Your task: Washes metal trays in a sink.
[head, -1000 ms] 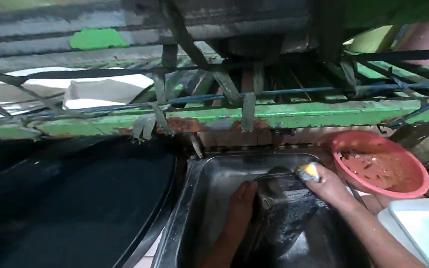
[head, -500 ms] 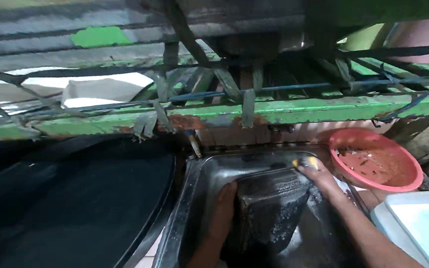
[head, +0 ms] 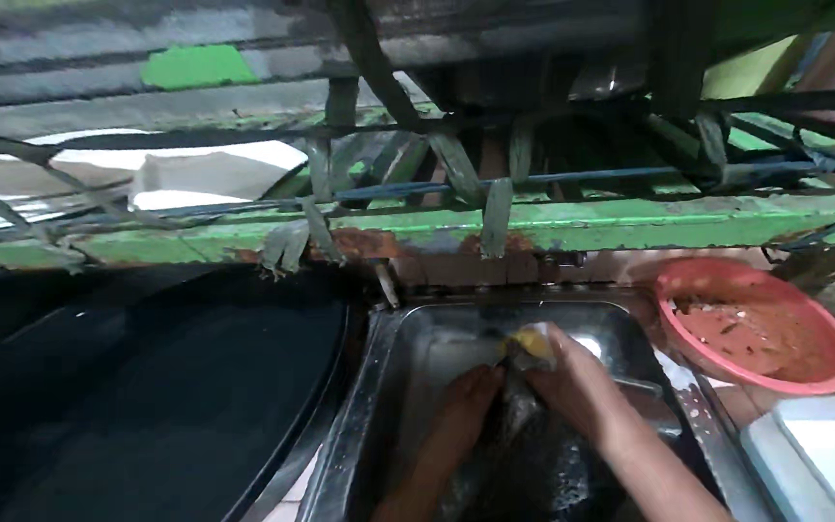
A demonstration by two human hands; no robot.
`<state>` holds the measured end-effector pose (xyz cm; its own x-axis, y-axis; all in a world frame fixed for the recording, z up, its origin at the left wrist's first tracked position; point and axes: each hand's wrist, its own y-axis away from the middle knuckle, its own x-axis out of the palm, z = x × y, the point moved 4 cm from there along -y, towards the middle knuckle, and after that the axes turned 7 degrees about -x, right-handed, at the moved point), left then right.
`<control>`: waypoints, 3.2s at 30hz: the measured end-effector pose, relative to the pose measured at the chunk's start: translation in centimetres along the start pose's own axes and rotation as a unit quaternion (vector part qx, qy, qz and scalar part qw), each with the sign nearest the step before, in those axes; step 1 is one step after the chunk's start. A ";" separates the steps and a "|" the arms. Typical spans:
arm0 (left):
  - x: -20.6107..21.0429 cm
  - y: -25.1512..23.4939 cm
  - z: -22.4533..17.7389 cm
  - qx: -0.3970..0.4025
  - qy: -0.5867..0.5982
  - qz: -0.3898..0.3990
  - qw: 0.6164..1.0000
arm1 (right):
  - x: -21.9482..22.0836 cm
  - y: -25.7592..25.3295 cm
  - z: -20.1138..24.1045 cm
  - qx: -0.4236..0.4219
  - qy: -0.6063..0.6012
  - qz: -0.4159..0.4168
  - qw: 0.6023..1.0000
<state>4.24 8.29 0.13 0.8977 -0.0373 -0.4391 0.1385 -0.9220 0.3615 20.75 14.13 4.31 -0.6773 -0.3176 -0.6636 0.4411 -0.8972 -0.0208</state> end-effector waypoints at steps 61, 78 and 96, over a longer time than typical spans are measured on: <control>3.4 -1.9 1.5 0.006 0.203 -0.028 0.979 | -5.6 2.1 -14.8 0.060 -0.209 -0.230 0.948; 1.0 0.6 0.0 -0.050 -0.051 0.029 0.997 | -4.0 0.1 -3.0 -0.004 -0.140 -0.113 0.984; 5.6 -4.0 14.9 -0.193 0.168 -0.139 0.957 | 14.0 -2.0 -8.6 -0.050 0.046 0.028 0.997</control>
<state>2.47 6.09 -16.01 0.8781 0.3746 -0.2977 0.4782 -0.6650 0.5737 15.45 14.09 -11.40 -0.5945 -0.3327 -0.7320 0.5371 -0.8418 -0.0536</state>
